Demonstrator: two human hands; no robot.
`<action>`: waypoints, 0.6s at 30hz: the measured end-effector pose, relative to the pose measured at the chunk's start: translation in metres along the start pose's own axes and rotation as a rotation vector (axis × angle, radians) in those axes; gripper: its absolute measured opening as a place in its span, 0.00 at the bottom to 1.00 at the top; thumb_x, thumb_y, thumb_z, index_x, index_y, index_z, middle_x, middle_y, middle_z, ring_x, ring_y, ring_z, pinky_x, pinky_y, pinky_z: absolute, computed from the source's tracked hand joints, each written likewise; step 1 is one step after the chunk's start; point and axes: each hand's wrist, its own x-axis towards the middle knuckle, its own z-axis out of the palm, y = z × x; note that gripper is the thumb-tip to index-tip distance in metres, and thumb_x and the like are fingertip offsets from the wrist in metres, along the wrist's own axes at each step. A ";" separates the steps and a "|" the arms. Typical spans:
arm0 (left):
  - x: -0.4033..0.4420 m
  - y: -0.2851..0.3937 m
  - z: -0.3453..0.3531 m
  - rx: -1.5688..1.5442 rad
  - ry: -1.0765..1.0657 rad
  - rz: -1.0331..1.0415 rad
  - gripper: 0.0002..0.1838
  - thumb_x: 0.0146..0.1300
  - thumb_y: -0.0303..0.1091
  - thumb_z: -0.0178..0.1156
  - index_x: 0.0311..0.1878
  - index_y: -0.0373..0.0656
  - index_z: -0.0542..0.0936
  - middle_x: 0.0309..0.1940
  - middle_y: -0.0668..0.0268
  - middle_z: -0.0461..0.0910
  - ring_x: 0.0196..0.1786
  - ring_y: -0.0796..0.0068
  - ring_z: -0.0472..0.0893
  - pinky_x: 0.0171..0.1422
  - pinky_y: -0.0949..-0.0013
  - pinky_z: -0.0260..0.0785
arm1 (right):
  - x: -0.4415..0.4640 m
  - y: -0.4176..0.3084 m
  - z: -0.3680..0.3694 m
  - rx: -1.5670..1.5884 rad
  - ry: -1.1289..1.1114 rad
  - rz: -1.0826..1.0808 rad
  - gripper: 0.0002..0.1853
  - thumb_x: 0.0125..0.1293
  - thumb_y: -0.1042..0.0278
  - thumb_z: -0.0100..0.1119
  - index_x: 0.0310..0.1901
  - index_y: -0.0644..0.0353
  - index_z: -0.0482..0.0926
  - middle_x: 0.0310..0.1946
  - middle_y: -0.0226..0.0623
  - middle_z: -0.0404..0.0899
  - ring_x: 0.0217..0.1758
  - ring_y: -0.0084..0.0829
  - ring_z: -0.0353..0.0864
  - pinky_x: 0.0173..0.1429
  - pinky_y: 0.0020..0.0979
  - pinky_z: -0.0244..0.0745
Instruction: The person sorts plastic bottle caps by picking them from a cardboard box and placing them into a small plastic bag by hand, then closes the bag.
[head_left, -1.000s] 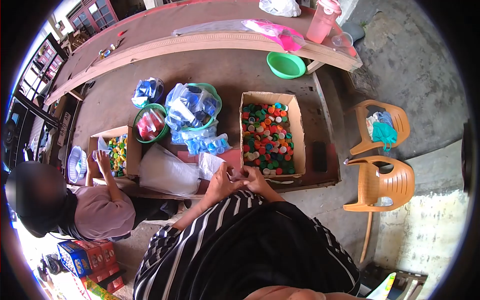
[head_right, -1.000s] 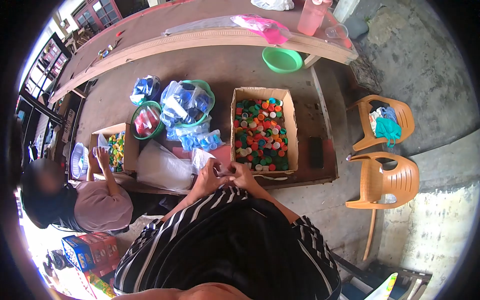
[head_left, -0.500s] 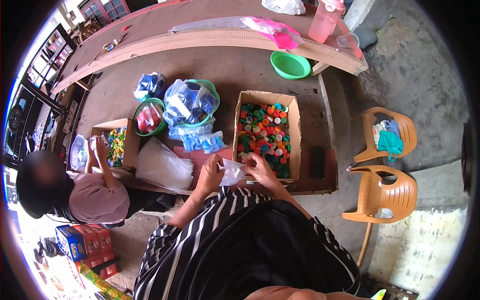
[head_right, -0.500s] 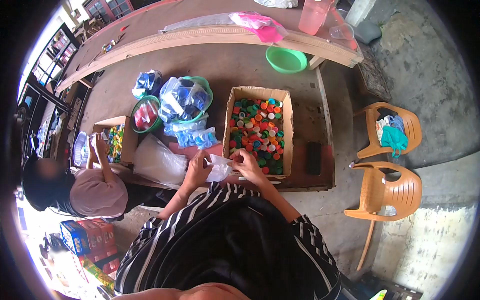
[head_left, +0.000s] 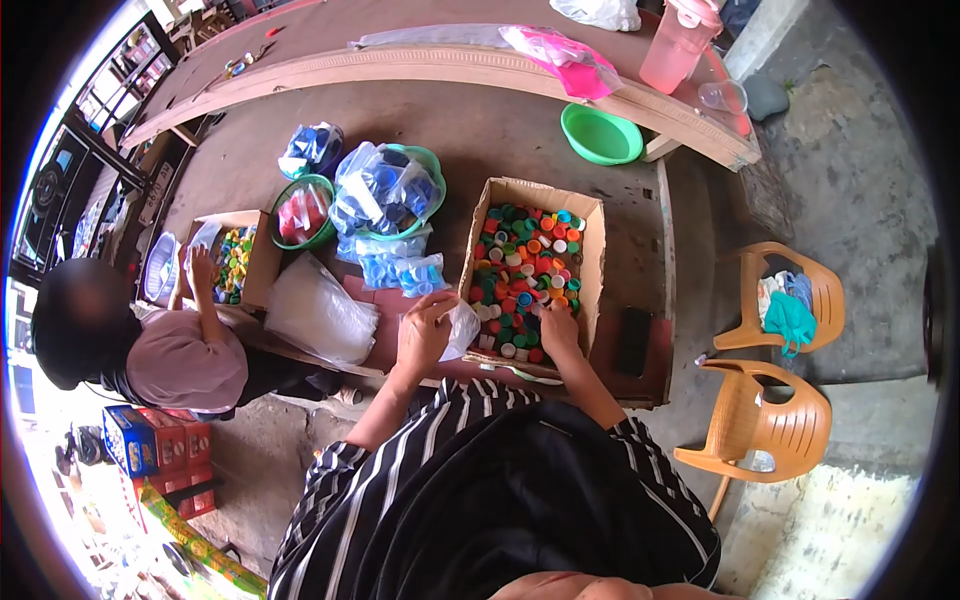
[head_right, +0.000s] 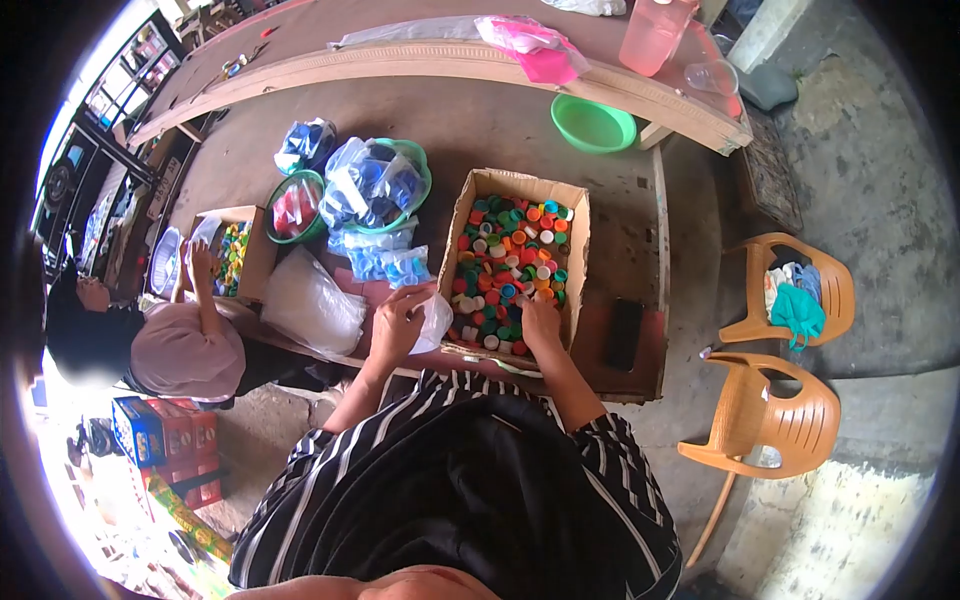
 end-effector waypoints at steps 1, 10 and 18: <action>0.000 0.011 -0.003 -0.001 -0.010 -0.067 0.19 0.54 0.19 0.60 0.49 0.43 0.86 0.51 0.62 0.84 0.36 0.62 0.86 0.43 0.65 0.78 | 0.003 0.004 0.009 0.017 0.019 -0.003 0.09 0.67 0.70 0.52 0.45 0.59 0.80 0.47 0.49 0.74 0.47 0.51 0.81 0.48 0.48 0.78; -0.006 0.020 0.004 0.088 -0.003 -0.067 0.22 0.53 0.21 0.56 0.53 0.43 0.83 0.51 0.62 0.83 0.45 0.54 0.85 0.48 0.57 0.79 | 0.001 -0.038 -0.064 0.537 0.215 -0.162 0.07 0.62 0.78 0.61 0.40 0.61 0.74 0.41 0.42 0.78 0.41 0.42 0.82 0.43 0.41 0.76; 0.005 0.026 0.005 -0.024 -0.015 -0.062 0.23 0.52 0.17 0.52 0.50 0.41 0.85 0.50 0.58 0.84 0.47 0.51 0.84 0.51 0.57 0.78 | -0.016 -0.125 -0.119 0.561 0.278 -0.773 0.10 0.59 0.83 0.65 0.41 0.62 0.78 0.43 0.39 0.80 0.47 0.41 0.81 0.51 0.37 0.76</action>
